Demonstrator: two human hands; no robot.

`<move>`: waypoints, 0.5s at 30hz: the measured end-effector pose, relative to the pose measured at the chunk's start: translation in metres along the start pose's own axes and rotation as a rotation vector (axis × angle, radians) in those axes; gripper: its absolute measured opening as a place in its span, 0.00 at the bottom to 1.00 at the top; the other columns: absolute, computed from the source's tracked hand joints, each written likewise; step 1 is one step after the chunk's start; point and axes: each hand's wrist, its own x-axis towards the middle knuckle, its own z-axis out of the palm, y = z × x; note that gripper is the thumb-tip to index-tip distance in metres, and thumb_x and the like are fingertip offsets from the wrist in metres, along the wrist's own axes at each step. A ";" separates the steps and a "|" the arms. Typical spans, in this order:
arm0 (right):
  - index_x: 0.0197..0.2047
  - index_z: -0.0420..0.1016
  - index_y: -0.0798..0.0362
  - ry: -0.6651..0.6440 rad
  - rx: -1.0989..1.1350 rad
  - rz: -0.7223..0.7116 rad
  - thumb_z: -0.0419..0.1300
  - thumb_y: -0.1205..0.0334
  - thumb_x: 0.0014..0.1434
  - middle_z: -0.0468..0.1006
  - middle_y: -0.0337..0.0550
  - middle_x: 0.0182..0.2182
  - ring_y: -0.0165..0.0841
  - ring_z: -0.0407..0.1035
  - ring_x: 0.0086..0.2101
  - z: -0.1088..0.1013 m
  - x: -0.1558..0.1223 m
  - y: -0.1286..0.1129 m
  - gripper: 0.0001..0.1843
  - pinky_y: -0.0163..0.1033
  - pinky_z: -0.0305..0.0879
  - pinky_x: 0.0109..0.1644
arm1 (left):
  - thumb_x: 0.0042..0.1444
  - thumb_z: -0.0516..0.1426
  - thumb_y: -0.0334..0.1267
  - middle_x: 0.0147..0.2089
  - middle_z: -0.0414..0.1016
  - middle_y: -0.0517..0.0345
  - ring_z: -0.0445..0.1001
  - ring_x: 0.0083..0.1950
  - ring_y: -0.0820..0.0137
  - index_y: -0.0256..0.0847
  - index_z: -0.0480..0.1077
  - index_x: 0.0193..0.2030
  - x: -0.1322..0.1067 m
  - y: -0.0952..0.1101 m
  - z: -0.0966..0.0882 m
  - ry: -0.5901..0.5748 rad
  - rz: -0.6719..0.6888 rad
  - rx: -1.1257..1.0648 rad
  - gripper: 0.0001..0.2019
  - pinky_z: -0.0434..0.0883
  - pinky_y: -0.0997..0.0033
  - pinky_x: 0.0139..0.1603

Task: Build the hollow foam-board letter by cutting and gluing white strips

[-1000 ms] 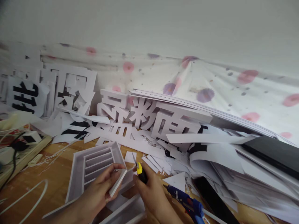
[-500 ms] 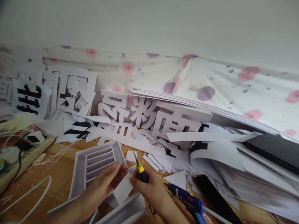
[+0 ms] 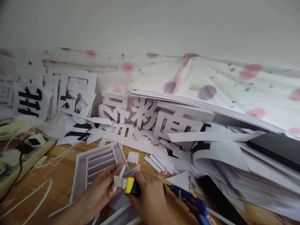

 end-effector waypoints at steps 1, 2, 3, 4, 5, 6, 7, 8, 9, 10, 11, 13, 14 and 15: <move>0.28 0.66 0.50 -0.032 -0.015 -0.007 0.57 0.68 0.43 0.75 0.38 0.26 0.34 0.68 0.28 0.001 -0.001 -0.002 0.06 0.35 0.54 0.31 | 0.42 0.68 0.41 0.24 0.70 0.65 0.66 0.25 0.80 0.37 0.74 0.31 0.000 0.000 0.000 -0.001 0.004 -0.006 0.12 0.64 0.82 0.28; 0.28 0.66 0.50 -0.058 -0.026 -0.016 0.56 0.68 0.43 0.75 0.39 0.26 0.35 0.68 0.28 0.002 -0.002 -0.004 0.06 0.35 0.54 0.31 | 0.43 0.68 0.40 0.23 0.69 0.66 0.66 0.25 0.80 0.37 0.74 0.31 0.000 0.000 0.000 -0.001 0.009 -0.015 0.12 0.64 0.82 0.27; 0.28 0.66 0.50 -0.077 -0.035 -0.025 0.56 0.68 0.41 0.76 0.39 0.27 0.35 0.69 0.29 0.003 -0.003 -0.005 0.07 0.36 0.54 0.31 | 0.44 0.68 0.39 0.23 0.69 0.66 0.66 0.24 0.80 0.37 0.74 0.31 0.000 0.000 -0.001 -0.001 0.011 -0.023 0.11 0.63 0.83 0.26; 0.28 0.67 0.50 -0.086 -0.044 -0.035 0.56 0.69 0.40 0.76 0.39 0.27 0.35 0.69 0.29 0.003 -0.004 -0.006 0.08 0.36 0.54 0.31 | 0.44 0.68 0.39 0.22 0.68 0.66 0.66 0.24 0.80 0.37 0.74 0.31 0.000 0.000 -0.001 -0.002 0.014 -0.030 0.10 0.63 0.83 0.26; 0.28 0.67 0.50 -0.088 -0.052 -0.042 0.55 0.69 0.38 0.76 0.39 0.27 0.35 0.69 0.29 0.003 -0.004 -0.007 0.10 0.36 0.53 0.31 | 0.45 0.68 0.38 0.22 0.68 0.66 0.66 0.25 0.81 0.37 0.74 0.31 0.000 -0.001 -0.001 -0.003 0.017 -0.038 0.10 0.63 0.83 0.26; 0.28 0.67 0.50 -0.085 -0.061 -0.043 0.55 0.70 0.37 0.76 0.39 0.27 0.36 0.69 0.29 0.003 -0.004 -0.007 0.11 0.36 0.53 0.31 | 0.45 0.67 0.38 0.23 0.68 0.66 0.66 0.25 0.81 0.37 0.75 0.32 0.001 -0.001 -0.001 -0.003 0.016 -0.042 0.09 0.63 0.83 0.26; 0.27 0.67 0.50 -0.080 -0.071 -0.040 0.54 0.70 0.36 0.76 0.39 0.26 0.35 0.69 0.28 0.003 -0.004 -0.006 0.10 0.36 0.53 0.31 | 0.46 0.67 0.37 0.23 0.68 0.66 0.66 0.25 0.81 0.36 0.75 0.32 0.001 -0.001 -0.002 -0.001 0.016 -0.043 0.09 0.63 0.83 0.26; 0.27 0.66 0.50 -0.075 -0.082 -0.038 0.54 0.70 0.36 0.76 0.39 0.26 0.35 0.69 0.28 0.003 -0.003 -0.006 0.10 0.35 0.52 0.31 | 0.46 0.67 0.37 0.24 0.69 0.66 0.66 0.25 0.81 0.36 0.74 0.33 0.001 -0.001 -0.002 0.002 0.014 -0.043 0.09 0.63 0.83 0.27; 0.26 0.66 0.50 -0.069 -0.097 -0.033 0.54 0.70 0.36 0.76 0.39 0.25 0.35 0.69 0.27 0.003 -0.003 -0.005 0.10 0.35 0.52 0.30 | 0.46 0.67 0.37 0.24 0.70 0.65 0.66 0.25 0.81 0.36 0.74 0.33 0.001 -0.001 -0.002 0.004 0.014 -0.043 0.09 0.64 0.83 0.27; 0.26 0.66 0.50 -0.058 -0.114 -0.027 0.54 0.70 0.37 0.76 0.38 0.25 0.34 0.69 0.27 0.004 -0.002 -0.005 0.09 0.35 0.52 0.30 | 0.46 0.67 0.37 0.25 0.70 0.65 0.66 0.25 0.81 0.36 0.74 0.33 0.001 -0.001 -0.002 0.002 0.016 -0.044 0.09 0.64 0.82 0.27; 0.26 0.66 0.50 -0.045 -0.131 -0.021 0.55 0.70 0.37 0.76 0.38 0.25 0.34 0.69 0.27 0.004 -0.002 -0.004 0.09 0.35 0.52 0.30 | 0.46 0.67 0.38 0.25 0.70 0.65 0.66 0.25 0.80 0.36 0.74 0.33 0.001 -0.001 -0.002 -0.004 0.017 -0.043 0.10 0.64 0.82 0.27; 0.26 0.66 0.50 -0.023 -0.168 -0.013 0.56 0.70 0.39 0.76 0.39 0.25 0.35 0.69 0.27 0.004 -0.001 -0.004 0.08 0.35 0.52 0.30 | 0.46 0.67 0.38 0.24 0.69 0.65 0.66 0.25 0.80 0.36 0.74 0.33 0.001 -0.001 -0.002 -0.019 0.015 -0.039 0.11 0.64 0.81 0.27; 0.26 0.67 0.50 -0.014 -0.184 -0.014 0.57 0.69 0.40 0.76 0.39 0.25 0.35 0.69 0.27 0.004 -0.001 -0.003 0.07 0.35 0.52 0.30 | 0.45 0.67 0.39 0.24 0.69 0.65 0.66 0.25 0.80 0.36 0.73 0.33 0.001 -0.001 -0.002 -0.020 0.011 -0.035 0.11 0.64 0.81 0.27; 0.26 0.67 0.50 -0.010 -0.197 -0.020 0.58 0.68 0.42 0.77 0.39 0.25 0.36 0.70 0.27 0.004 0.000 -0.003 0.06 0.36 0.53 0.30 | 0.45 0.67 0.40 0.24 0.69 0.65 0.66 0.25 0.80 0.36 0.73 0.33 0.001 -0.001 -0.002 -0.018 0.007 -0.027 0.12 0.63 0.81 0.27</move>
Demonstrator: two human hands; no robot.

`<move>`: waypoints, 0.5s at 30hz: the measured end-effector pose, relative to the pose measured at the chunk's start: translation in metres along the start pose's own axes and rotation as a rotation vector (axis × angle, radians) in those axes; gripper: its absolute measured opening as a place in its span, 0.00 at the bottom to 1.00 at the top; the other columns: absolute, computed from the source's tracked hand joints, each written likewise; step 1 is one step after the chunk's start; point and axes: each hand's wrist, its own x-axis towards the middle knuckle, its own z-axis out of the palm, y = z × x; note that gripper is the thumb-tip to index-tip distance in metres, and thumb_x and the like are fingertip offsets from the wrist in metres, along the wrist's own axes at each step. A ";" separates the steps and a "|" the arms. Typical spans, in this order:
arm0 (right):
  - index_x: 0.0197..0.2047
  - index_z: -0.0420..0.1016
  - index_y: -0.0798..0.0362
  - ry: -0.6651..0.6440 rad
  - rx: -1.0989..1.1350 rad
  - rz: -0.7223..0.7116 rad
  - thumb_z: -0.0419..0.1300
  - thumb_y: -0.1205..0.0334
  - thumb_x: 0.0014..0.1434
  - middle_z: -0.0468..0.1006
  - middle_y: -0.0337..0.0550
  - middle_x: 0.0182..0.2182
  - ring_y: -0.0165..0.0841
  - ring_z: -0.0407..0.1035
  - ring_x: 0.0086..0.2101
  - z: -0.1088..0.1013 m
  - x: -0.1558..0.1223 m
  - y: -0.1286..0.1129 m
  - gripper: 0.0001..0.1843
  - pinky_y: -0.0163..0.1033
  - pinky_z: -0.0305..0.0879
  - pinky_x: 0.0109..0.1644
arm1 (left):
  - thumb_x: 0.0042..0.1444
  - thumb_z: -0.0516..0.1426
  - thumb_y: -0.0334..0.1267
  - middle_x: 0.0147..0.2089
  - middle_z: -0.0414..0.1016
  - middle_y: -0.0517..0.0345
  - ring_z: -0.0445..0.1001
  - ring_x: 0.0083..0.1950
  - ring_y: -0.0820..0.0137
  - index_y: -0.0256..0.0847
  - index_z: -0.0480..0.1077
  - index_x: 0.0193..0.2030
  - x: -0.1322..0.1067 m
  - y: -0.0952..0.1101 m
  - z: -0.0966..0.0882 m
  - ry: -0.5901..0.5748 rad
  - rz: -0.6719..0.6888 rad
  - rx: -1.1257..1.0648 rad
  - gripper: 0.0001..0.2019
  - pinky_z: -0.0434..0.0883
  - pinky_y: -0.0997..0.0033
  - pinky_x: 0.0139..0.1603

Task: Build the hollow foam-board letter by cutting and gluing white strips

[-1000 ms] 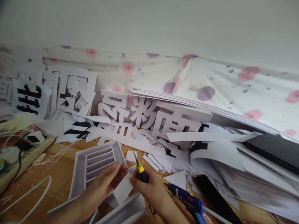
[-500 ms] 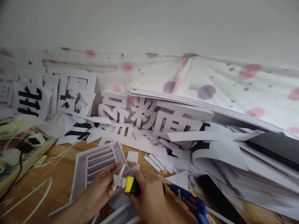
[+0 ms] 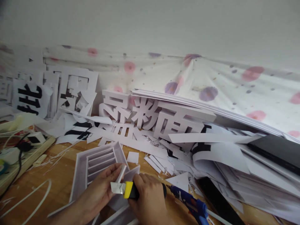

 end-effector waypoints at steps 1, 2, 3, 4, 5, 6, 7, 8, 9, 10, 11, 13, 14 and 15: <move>0.27 0.67 0.50 0.003 -0.009 -0.008 0.59 0.67 0.43 0.77 0.40 0.26 0.36 0.70 0.28 0.000 0.000 0.001 0.05 0.36 0.53 0.30 | 0.45 0.67 0.40 0.24 0.69 0.66 0.65 0.25 0.80 0.36 0.73 0.33 0.000 0.000 0.000 0.004 -0.005 0.010 0.12 0.63 0.81 0.27; 0.28 0.68 0.50 0.002 -0.014 -0.016 0.60 0.66 0.44 0.77 0.40 0.26 0.37 0.71 0.28 0.000 0.000 0.001 0.06 0.36 0.53 0.31 | 0.45 0.67 0.41 0.24 0.69 0.66 0.65 0.24 0.80 0.37 0.73 0.33 0.000 0.000 0.000 0.009 -0.006 0.018 0.13 0.63 0.81 0.26; 0.29 0.68 0.51 0.004 -0.014 -0.023 0.61 0.66 0.44 0.77 0.40 0.27 0.37 0.71 0.29 0.001 0.000 0.002 0.06 0.36 0.53 0.31 | 0.44 0.68 0.41 0.24 0.68 0.66 0.65 0.24 0.81 0.37 0.72 0.33 0.000 0.000 0.000 0.010 -0.004 0.024 0.13 0.63 0.81 0.26; 0.29 0.68 0.50 0.011 -0.014 -0.027 0.62 0.65 0.44 0.77 0.40 0.27 0.37 0.71 0.29 0.001 0.000 0.003 0.07 0.36 0.53 0.31 | 0.44 0.68 0.41 0.23 0.67 0.67 0.64 0.24 0.81 0.37 0.72 0.33 0.000 0.000 0.000 0.006 -0.001 0.030 0.13 0.62 0.81 0.26; 0.29 0.68 0.50 0.024 -0.015 -0.027 0.62 0.65 0.44 0.77 0.40 0.27 0.37 0.71 0.29 0.001 0.001 0.004 0.07 0.36 0.53 0.31 | 0.44 0.67 0.42 0.23 0.67 0.67 0.64 0.24 0.81 0.37 0.72 0.33 0.000 0.000 0.000 -0.001 0.001 0.036 0.13 0.61 0.82 0.26; 0.29 0.68 0.50 0.040 -0.019 -0.025 0.62 0.65 0.43 0.77 0.40 0.27 0.37 0.71 0.29 0.002 0.001 0.005 0.07 0.36 0.53 0.31 | 0.45 0.67 0.42 0.22 0.66 0.68 0.63 0.23 0.81 0.37 0.72 0.32 0.000 0.000 0.000 -0.008 0.005 0.044 0.13 0.61 0.82 0.25; 0.29 0.68 0.50 0.057 -0.025 -0.021 0.62 0.65 0.43 0.77 0.40 0.27 0.37 0.71 0.29 0.002 0.002 0.006 0.07 0.36 0.53 0.31 | 0.45 0.67 0.42 0.22 0.65 0.68 0.62 0.23 0.82 0.37 0.72 0.32 0.000 0.000 0.000 -0.013 0.008 0.051 0.13 0.60 0.82 0.24; 0.29 0.68 0.50 0.070 -0.033 -0.014 0.62 0.65 0.43 0.77 0.40 0.26 0.37 0.71 0.29 0.002 0.003 0.007 0.07 0.36 0.53 0.31 | 0.46 0.67 0.42 0.22 0.65 0.68 0.62 0.23 0.82 0.37 0.72 0.32 0.000 0.000 -0.001 -0.015 0.010 0.058 0.13 0.59 0.83 0.24; 0.28 0.68 0.50 0.079 -0.041 -0.004 0.62 0.66 0.42 0.77 0.39 0.26 0.37 0.71 0.28 0.002 0.003 0.008 0.07 0.36 0.52 0.30 | 0.46 0.67 0.42 0.22 0.66 0.67 0.61 0.22 0.82 0.36 0.72 0.32 0.000 -0.001 -0.001 -0.015 0.012 0.065 0.13 0.58 0.83 0.23; 0.28 0.68 0.50 0.080 -0.049 0.004 0.61 0.67 0.42 0.76 0.39 0.25 0.37 0.70 0.28 0.002 0.004 0.008 0.08 0.36 0.52 0.30 | 0.46 0.66 0.42 0.23 0.66 0.67 0.61 0.22 0.82 0.36 0.72 0.32 0.000 -0.001 -0.001 -0.013 0.014 0.071 0.13 0.58 0.83 0.23; 0.28 0.68 0.50 0.080 -0.056 0.010 0.61 0.68 0.41 0.76 0.39 0.25 0.37 0.70 0.28 0.001 0.005 0.009 0.08 0.36 0.51 0.29 | 0.47 0.66 0.42 0.23 0.66 0.67 0.61 0.22 0.82 0.36 0.72 0.33 0.000 -0.002 -0.002 -0.015 0.015 0.076 0.13 0.57 0.83 0.22; 0.27 0.67 0.50 0.090 -0.066 0.014 0.60 0.69 0.40 0.75 0.38 0.24 0.36 0.70 0.27 0.001 0.005 0.010 0.08 0.36 0.50 0.29 | 0.47 0.66 0.42 0.23 0.66 0.67 0.60 0.22 0.82 0.36 0.72 0.33 0.000 -0.003 -0.003 -0.023 0.013 0.083 0.13 0.57 0.83 0.22; 0.27 0.67 0.50 0.096 -0.068 0.010 0.60 0.69 0.39 0.75 0.38 0.24 0.36 0.69 0.27 0.001 0.005 0.011 0.09 0.35 0.50 0.29 | 0.47 0.66 0.42 0.23 0.66 0.67 0.60 0.22 0.82 0.36 0.72 0.34 0.001 -0.003 -0.003 -0.025 0.014 0.084 0.13 0.57 0.83 0.22; 0.27 0.67 0.50 0.106 -0.067 0.007 0.59 0.70 0.39 0.75 0.38 0.24 0.36 0.69 0.27 0.002 0.005 0.012 0.09 0.35 0.50 0.29 | 0.47 0.66 0.42 0.23 0.67 0.66 0.61 0.23 0.82 0.36 0.72 0.34 0.001 -0.004 -0.003 -0.023 0.011 0.083 0.13 0.57 0.83 0.23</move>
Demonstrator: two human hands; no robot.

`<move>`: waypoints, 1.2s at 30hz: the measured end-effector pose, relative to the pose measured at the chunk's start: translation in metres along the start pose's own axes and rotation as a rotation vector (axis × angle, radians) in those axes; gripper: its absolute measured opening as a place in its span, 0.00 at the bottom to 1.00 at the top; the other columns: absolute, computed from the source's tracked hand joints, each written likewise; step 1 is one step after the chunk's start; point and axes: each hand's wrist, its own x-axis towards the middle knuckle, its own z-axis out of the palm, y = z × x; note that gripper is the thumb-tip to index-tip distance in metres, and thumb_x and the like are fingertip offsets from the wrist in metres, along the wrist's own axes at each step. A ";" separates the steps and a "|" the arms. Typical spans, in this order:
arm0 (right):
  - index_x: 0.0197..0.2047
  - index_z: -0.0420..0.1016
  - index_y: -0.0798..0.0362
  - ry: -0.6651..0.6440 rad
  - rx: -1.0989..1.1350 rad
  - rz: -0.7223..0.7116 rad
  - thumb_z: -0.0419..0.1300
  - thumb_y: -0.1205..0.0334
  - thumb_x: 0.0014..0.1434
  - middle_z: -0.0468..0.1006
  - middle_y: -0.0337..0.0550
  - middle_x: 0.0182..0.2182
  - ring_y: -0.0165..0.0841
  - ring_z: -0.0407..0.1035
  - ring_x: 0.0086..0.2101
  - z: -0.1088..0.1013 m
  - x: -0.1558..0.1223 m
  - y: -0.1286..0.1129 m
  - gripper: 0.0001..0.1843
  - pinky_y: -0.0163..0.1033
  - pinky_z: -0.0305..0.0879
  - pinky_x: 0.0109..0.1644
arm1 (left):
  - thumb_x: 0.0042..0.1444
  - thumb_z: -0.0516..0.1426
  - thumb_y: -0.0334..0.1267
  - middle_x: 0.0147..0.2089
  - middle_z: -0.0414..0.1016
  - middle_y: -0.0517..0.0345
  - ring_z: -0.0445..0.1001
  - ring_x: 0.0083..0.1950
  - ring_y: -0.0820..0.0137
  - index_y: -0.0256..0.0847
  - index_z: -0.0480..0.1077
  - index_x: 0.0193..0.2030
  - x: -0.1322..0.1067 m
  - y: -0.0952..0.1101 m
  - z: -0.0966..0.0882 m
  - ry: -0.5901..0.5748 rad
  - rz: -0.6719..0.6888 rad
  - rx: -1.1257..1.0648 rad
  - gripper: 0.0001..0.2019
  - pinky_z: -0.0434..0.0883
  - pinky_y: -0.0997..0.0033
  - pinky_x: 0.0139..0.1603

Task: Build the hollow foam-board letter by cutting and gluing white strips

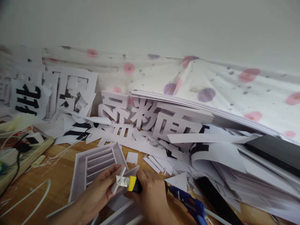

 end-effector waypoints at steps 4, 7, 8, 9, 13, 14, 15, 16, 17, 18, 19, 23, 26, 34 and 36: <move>0.27 0.66 0.50 0.027 0.009 -0.006 0.57 0.70 0.40 0.74 0.37 0.24 0.35 0.69 0.27 0.003 -0.001 0.003 0.09 0.35 0.50 0.29 | 0.44 0.67 0.45 0.22 0.66 0.67 0.59 0.21 0.83 0.36 0.72 0.33 -0.001 0.000 0.000 0.011 -0.001 0.015 0.15 0.55 0.82 0.22; 0.27 0.66 0.49 0.053 -0.013 0.003 0.56 0.70 0.40 0.73 0.37 0.22 0.34 0.68 0.25 0.004 0.000 0.006 0.08 0.35 0.50 0.28 | 0.39 0.69 0.47 0.19 0.64 0.68 0.56 0.19 0.83 0.37 0.71 0.31 -0.002 0.002 0.002 0.018 0.000 0.024 0.18 0.51 0.81 0.19; 0.26 0.66 0.49 0.058 -0.021 0.004 0.55 0.69 0.40 0.73 0.37 0.21 0.34 0.68 0.25 0.004 0.001 0.006 0.07 0.35 0.50 0.28 | 0.38 0.69 0.47 0.19 0.64 0.68 0.55 0.19 0.83 0.37 0.71 0.30 -0.002 0.003 0.003 0.022 -0.003 0.027 0.19 0.50 0.81 0.19; 0.26 0.66 0.49 0.058 -0.025 0.004 0.55 0.69 0.41 0.73 0.37 0.21 0.34 0.68 0.25 0.003 0.001 0.006 0.07 0.35 0.50 0.28 | 0.38 0.69 0.47 0.19 0.64 0.68 0.55 0.19 0.83 0.37 0.71 0.30 -0.002 0.004 0.003 0.024 -0.006 0.030 0.19 0.50 0.80 0.19; 0.26 0.66 0.49 0.030 -0.030 0.004 0.54 0.68 0.44 0.73 0.37 0.21 0.34 0.68 0.25 -0.002 0.004 0.005 0.05 0.35 0.51 0.28 | 0.40 0.68 0.47 0.20 0.64 0.67 0.55 0.19 0.83 0.36 0.71 0.29 -0.001 0.005 0.004 0.016 -0.008 0.037 0.18 0.49 0.80 0.20; 0.26 0.65 0.49 0.026 -0.035 0.006 0.54 0.68 0.44 0.73 0.37 0.21 0.34 0.68 0.25 -0.003 0.004 0.005 0.05 0.35 0.51 0.28 | 0.40 0.68 0.47 0.20 0.64 0.67 0.54 0.19 0.83 0.36 0.71 0.29 -0.001 0.005 0.004 0.014 -0.011 0.035 0.18 0.49 0.80 0.20; 0.26 0.65 0.50 0.024 -0.038 0.008 0.54 0.69 0.44 0.73 0.38 0.21 0.34 0.69 0.26 -0.004 0.004 0.005 0.05 0.35 0.51 0.29 | 0.40 0.68 0.47 0.19 0.63 0.68 0.54 0.19 0.83 0.36 0.71 0.29 0.000 0.004 0.004 0.014 -0.016 0.033 0.18 0.49 0.80 0.20; 0.26 0.65 0.50 0.019 -0.037 0.009 0.54 0.68 0.45 0.74 0.38 0.22 0.34 0.69 0.26 -0.005 0.004 0.006 0.04 0.35 0.52 0.29 | 0.39 0.69 0.47 0.19 0.63 0.68 0.54 0.19 0.83 0.36 0.71 0.29 0.000 0.004 0.003 0.013 -0.025 0.028 0.18 0.49 0.80 0.20; 0.27 0.65 0.50 0.009 -0.032 0.012 0.54 0.68 0.45 0.74 0.38 0.23 0.35 0.70 0.27 -0.005 0.005 0.006 0.04 0.35 0.52 0.29 | 0.39 0.69 0.46 0.19 0.63 0.68 0.54 0.19 0.83 0.36 0.70 0.29 0.000 0.004 0.003 0.014 -0.034 0.021 0.18 0.49 0.80 0.20; 0.27 0.66 0.50 -0.002 -0.025 0.018 0.54 0.68 0.45 0.75 0.38 0.23 0.36 0.70 0.27 -0.005 0.005 0.008 0.04 0.35 0.53 0.30 | 0.38 0.69 0.46 0.19 0.62 0.68 0.54 0.19 0.83 0.36 0.70 0.28 0.000 0.003 0.003 0.015 -0.044 0.015 0.18 0.49 0.80 0.20; 0.27 0.66 0.50 -0.016 -0.019 0.029 0.54 0.68 0.45 0.75 0.38 0.24 0.36 0.71 0.28 -0.005 0.005 0.009 0.04 0.35 0.53 0.30 | 0.37 0.70 0.46 0.19 0.62 0.68 0.54 0.19 0.83 0.36 0.70 0.28 0.000 0.003 0.002 0.013 -0.052 0.010 0.18 0.49 0.80 0.20; 0.29 0.67 0.50 -0.006 -0.023 0.103 0.54 0.67 0.48 0.76 0.39 0.24 0.38 0.72 0.28 -0.004 0.006 0.016 0.04 0.36 0.54 0.29 | 0.39 0.70 0.45 0.18 0.61 0.69 0.53 0.18 0.84 0.35 0.71 0.28 -0.003 0.003 0.002 -0.005 -0.062 -0.002 0.17 0.49 0.82 0.18; 0.30 0.67 0.50 0.013 0.038 0.146 0.53 0.66 0.49 0.76 0.40 0.24 0.38 0.72 0.28 -0.005 0.006 0.017 0.04 0.36 0.55 0.29 | 0.41 0.69 0.43 0.21 0.64 0.68 0.58 0.20 0.83 0.36 0.71 0.30 -0.004 0.004 0.002 0.013 -0.040 -0.016 0.16 0.55 0.83 0.20; 0.36 0.71 0.51 -0.106 0.705 0.188 0.55 0.53 0.57 0.74 0.38 0.27 0.34 0.68 0.29 -0.011 0.005 -0.006 0.11 0.35 0.61 0.32 | 0.50 0.64 0.37 0.38 0.75 0.58 0.73 0.40 0.69 0.41 0.70 0.36 -0.003 0.003 -0.001 -0.109 0.078 -0.068 0.09 0.70 0.68 0.42; 0.36 0.72 0.52 -0.098 0.790 0.207 0.56 0.55 0.56 0.75 0.37 0.27 0.34 0.67 0.30 -0.009 0.006 -0.008 0.09 0.35 0.62 0.34 | 0.48 0.65 0.33 0.37 0.75 0.57 0.74 0.42 0.68 0.40 0.70 0.33 -0.004 0.004 0.000 -0.153 0.056 -0.077 0.07 0.69 0.65 0.48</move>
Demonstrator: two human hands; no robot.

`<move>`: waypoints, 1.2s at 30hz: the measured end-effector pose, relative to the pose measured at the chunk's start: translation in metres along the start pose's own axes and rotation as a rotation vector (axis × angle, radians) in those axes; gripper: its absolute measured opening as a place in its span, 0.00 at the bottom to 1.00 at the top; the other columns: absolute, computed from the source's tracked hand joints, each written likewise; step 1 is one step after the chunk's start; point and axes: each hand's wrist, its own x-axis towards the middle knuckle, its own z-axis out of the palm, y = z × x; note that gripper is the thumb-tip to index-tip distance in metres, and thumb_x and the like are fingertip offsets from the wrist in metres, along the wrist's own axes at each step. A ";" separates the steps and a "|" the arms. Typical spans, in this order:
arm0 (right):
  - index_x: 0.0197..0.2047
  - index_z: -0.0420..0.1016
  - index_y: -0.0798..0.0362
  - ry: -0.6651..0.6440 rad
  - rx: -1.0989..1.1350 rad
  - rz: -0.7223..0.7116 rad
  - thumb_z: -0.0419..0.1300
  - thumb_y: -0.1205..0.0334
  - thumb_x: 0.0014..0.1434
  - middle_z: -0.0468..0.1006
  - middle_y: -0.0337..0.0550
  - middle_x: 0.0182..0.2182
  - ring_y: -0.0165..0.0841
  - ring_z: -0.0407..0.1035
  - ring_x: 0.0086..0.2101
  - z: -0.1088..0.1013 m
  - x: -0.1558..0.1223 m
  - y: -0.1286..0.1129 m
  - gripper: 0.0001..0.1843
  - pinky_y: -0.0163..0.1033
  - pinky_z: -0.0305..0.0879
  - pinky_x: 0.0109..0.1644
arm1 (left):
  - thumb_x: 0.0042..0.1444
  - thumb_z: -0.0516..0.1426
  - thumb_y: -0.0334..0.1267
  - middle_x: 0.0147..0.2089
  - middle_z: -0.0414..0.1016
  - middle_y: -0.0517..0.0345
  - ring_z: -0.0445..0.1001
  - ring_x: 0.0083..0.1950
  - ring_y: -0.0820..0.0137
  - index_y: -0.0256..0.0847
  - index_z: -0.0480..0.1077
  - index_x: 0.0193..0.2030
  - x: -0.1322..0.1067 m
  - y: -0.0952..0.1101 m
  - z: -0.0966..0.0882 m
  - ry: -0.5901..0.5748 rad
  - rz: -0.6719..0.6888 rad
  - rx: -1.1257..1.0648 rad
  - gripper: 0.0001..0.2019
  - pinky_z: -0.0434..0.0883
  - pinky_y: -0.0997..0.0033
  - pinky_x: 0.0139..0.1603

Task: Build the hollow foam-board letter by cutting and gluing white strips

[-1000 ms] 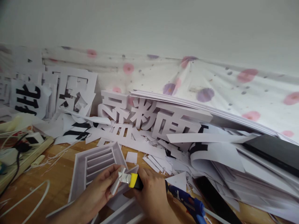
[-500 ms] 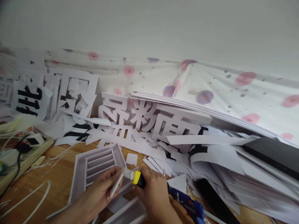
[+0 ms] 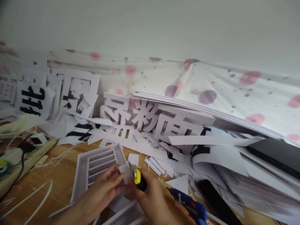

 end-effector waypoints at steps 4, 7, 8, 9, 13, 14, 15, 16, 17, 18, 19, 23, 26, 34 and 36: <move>0.31 0.71 0.52 0.079 0.041 -0.001 0.56 0.60 0.54 0.73 0.36 0.25 0.32 0.67 0.28 -0.003 0.002 0.000 0.06 0.34 0.61 0.32 | 0.41 0.65 0.33 0.38 0.76 0.53 0.72 0.46 0.64 0.36 0.73 0.30 -0.001 0.003 0.002 -0.050 -0.030 -0.090 0.07 0.67 0.63 0.53; 0.33 0.70 0.51 0.051 -0.068 -0.078 0.55 0.64 0.54 0.74 0.36 0.26 0.32 0.67 0.28 -0.010 0.001 -0.003 0.04 0.34 0.60 0.31 | 0.42 0.65 0.44 0.33 0.75 0.53 0.73 0.37 0.67 0.35 0.74 0.30 0.000 -0.001 0.002 0.068 -0.119 -0.075 0.14 0.71 0.67 0.40; 0.34 0.70 0.51 0.025 -0.123 -0.113 0.55 0.65 0.52 0.74 0.36 0.27 0.32 0.68 0.28 -0.011 -0.001 -0.004 0.05 0.35 0.61 0.32 | 0.42 0.66 0.47 0.30 0.75 0.55 0.72 0.32 0.70 0.35 0.74 0.30 0.001 -0.002 0.001 0.100 -0.155 -0.029 0.16 0.70 0.70 0.33; 0.35 0.70 0.50 -0.002 -0.178 -0.151 0.56 0.67 0.50 0.75 0.37 0.27 0.33 0.69 0.29 -0.012 -0.002 -0.006 0.07 0.35 0.61 0.34 | 0.41 0.66 0.48 0.26 0.73 0.57 0.70 0.26 0.73 0.35 0.73 0.31 0.001 -0.004 0.001 0.114 -0.184 0.026 0.17 0.67 0.74 0.26; 0.43 0.68 0.48 -0.002 -0.284 -0.238 0.55 0.71 0.45 0.78 0.38 0.33 0.35 0.71 0.33 -0.011 -0.006 -0.005 0.19 0.37 0.61 0.37 | 0.36 0.69 0.48 0.19 0.68 0.66 0.59 0.16 0.83 0.37 0.73 0.35 0.002 -0.005 0.002 0.107 -0.208 0.146 0.22 0.54 0.81 0.17; 0.45 0.66 0.48 0.026 -0.286 -0.222 0.55 0.70 0.45 0.77 0.38 0.33 0.34 0.71 0.33 -0.011 -0.006 -0.004 0.21 0.37 0.61 0.37 | 0.36 0.70 0.47 0.19 0.68 0.67 0.59 0.16 0.83 0.37 0.72 0.36 0.002 -0.004 0.003 0.118 -0.191 0.148 0.22 0.53 0.81 0.17; 0.46 0.65 0.49 0.048 -0.294 -0.194 0.54 0.70 0.46 0.77 0.38 0.32 0.34 0.71 0.32 -0.011 -0.006 -0.002 0.22 0.36 0.61 0.36 | 0.36 0.70 0.47 0.20 0.69 0.67 0.60 0.16 0.84 0.37 0.72 0.35 0.002 -0.003 0.004 0.129 -0.170 0.144 0.23 0.53 0.82 0.17; 0.45 0.64 0.49 0.057 -0.316 -0.165 0.54 0.70 0.47 0.77 0.37 0.31 0.34 0.71 0.31 -0.010 -0.005 -0.001 0.20 0.36 0.61 0.35 | 0.36 0.70 0.47 0.20 0.69 0.66 0.60 0.17 0.84 0.37 0.72 0.35 0.003 -0.002 0.004 0.136 -0.147 0.138 0.22 0.53 0.82 0.17; 0.43 0.65 0.49 0.049 -0.350 -0.142 0.54 0.69 0.46 0.76 0.37 0.30 0.34 0.71 0.31 -0.010 -0.005 0.000 0.18 0.36 0.60 0.34 | 0.36 0.70 0.47 0.20 0.69 0.67 0.60 0.17 0.84 0.37 0.72 0.35 0.003 -0.001 0.004 0.139 -0.130 0.131 0.22 0.53 0.82 0.17; 0.40 0.67 0.49 0.023 -0.389 -0.126 0.54 0.69 0.46 0.76 0.37 0.29 0.35 0.70 0.31 -0.010 -0.004 0.000 0.16 0.36 0.59 0.34 | 0.37 0.70 0.47 0.20 0.68 0.67 0.61 0.17 0.83 0.37 0.72 0.35 0.003 0.000 0.004 0.142 -0.117 0.120 0.21 0.53 0.82 0.18; 0.37 0.68 0.49 -0.011 -0.428 -0.118 0.54 0.69 0.45 0.76 0.37 0.29 0.35 0.70 0.31 -0.009 -0.004 -0.001 0.14 0.36 0.58 0.34 | 0.37 0.70 0.46 0.21 0.69 0.67 0.61 0.18 0.83 0.38 0.72 0.36 0.004 0.000 0.003 0.150 -0.106 0.105 0.21 0.54 0.82 0.18; 0.30 0.69 0.50 -0.117 -0.526 -0.116 0.55 0.69 0.42 0.76 0.38 0.27 0.35 0.70 0.30 -0.005 -0.008 -0.008 0.09 0.35 0.55 0.32 | 0.38 0.70 0.44 0.27 0.73 0.64 0.66 0.23 0.81 0.40 0.72 0.40 0.004 -0.003 -0.003 0.189 -0.086 0.057 0.22 0.61 0.81 0.24; 0.28 0.69 0.51 -0.159 -0.550 -0.137 0.55 0.69 0.40 0.76 0.39 0.27 0.35 0.69 0.29 -0.002 -0.012 -0.012 0.08 0.35 0.53 0.31 | 0.43 0.68 0.44 0.31 0.75 0.61 0.70 0.29 0.76 0.40 0.71 0.42 0.004 -0.005 -0.005 0.170 -0.082 0.056 0.20 0.66 0.77 0.31; 0.26 0.67 0.50 -0.106 -0.582 -0.111 0.55 0.69 0.40 0.76 0.38 0.25 0.34 0.69 0.28 -0.002 -0.012 -0.010 0.07 0.34 0.52 0.30 | 0.43 0.67 0.46 0.32 0.74 0.60 0.68 0.28 0.78 0.40 0.71 0.44 0.001 -0.002 -0.002 0.177 -0.097 0.100 0.22 0.64 0.77 0.30; 0.26 0.67 0.50 -0.085 -0.585 -0.107 0.56 0.70 0.41 0.76 0.38 0.25 0.33 0.69 0.28 -0.003 -0.010 -0.012 0.06 0.34 0.53 0.31 | 0.41 0.68 0.48 0.30 0.72 0.63 0.64 0.25 0.80 0.40 0.71 0.43 0.002 -0.001 -0.002 0.186 -0.106 0.123 0.24 0.60 0.78 0.26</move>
